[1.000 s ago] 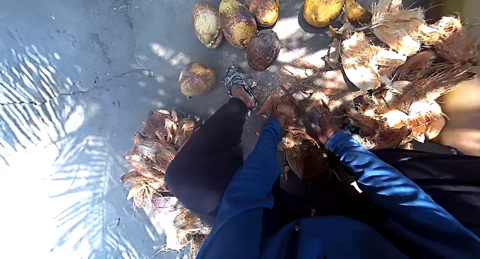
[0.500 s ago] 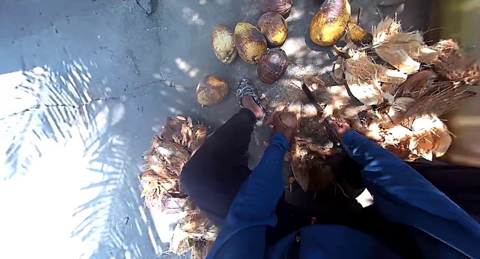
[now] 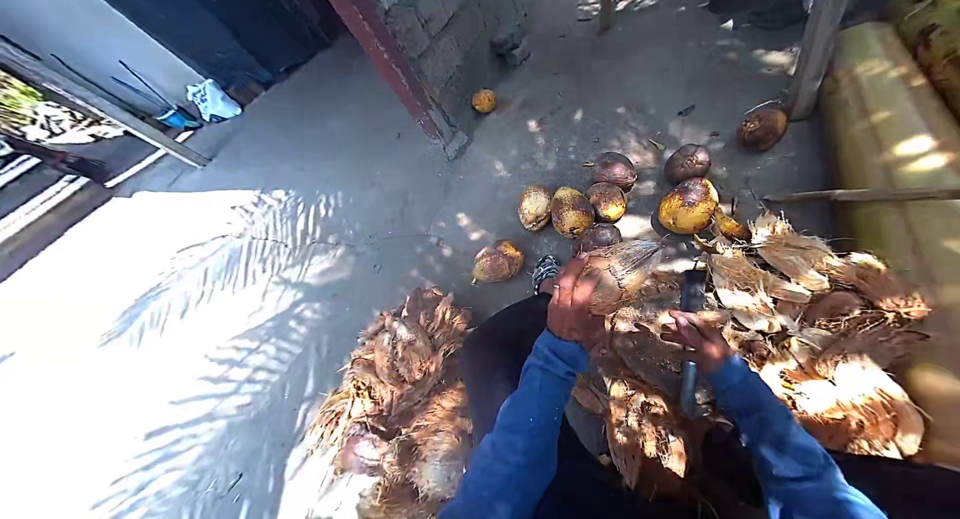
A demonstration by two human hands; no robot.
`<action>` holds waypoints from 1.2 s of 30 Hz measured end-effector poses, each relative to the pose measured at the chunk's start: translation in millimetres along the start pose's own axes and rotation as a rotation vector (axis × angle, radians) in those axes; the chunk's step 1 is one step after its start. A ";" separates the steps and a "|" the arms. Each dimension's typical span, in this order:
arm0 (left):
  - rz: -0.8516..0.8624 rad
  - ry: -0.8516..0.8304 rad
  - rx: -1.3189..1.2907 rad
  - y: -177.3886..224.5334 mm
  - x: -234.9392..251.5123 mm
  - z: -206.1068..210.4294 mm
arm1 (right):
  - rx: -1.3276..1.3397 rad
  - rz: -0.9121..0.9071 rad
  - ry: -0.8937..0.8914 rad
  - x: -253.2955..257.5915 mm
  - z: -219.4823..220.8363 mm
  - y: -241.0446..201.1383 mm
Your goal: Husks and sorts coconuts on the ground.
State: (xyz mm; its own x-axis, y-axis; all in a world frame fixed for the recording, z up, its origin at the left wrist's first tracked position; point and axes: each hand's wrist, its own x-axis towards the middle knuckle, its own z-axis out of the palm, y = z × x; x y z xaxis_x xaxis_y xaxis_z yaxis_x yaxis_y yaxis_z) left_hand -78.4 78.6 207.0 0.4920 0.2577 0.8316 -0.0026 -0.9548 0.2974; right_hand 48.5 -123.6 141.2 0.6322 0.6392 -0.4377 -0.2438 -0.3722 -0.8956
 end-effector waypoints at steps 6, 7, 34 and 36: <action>0.070 -0.051 -0.090 38.3 1.8 21.0 | 0.334 -0.302 -0.037 -50.8 23.8 -102.5; 0.083 -0.067 -0.134 45.3 6.4 22.2 | 0.335 -0.312 -0.010 -51.6 17.2 -111.2; -0.850 -0.465 -0.690 -0.1 77.2 32.4 | -0.678 -0.585 0.113 35.9 -7.7 -185.1; -0.873 -0.453 -0.708 -3.2 78.4 32.9 | -0.696 -0.602 0.106 43.0 -4.7 -186.5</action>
State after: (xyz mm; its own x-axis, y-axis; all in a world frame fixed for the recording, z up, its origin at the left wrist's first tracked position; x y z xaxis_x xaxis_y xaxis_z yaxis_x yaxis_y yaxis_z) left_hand -11.2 97.0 255.8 0.8258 0.5633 0.0257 0.0762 -0.1566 0.9847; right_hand 124.7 -29.9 289.9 0.5809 0.8041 0.1264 0.6230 -0.3393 -0.7048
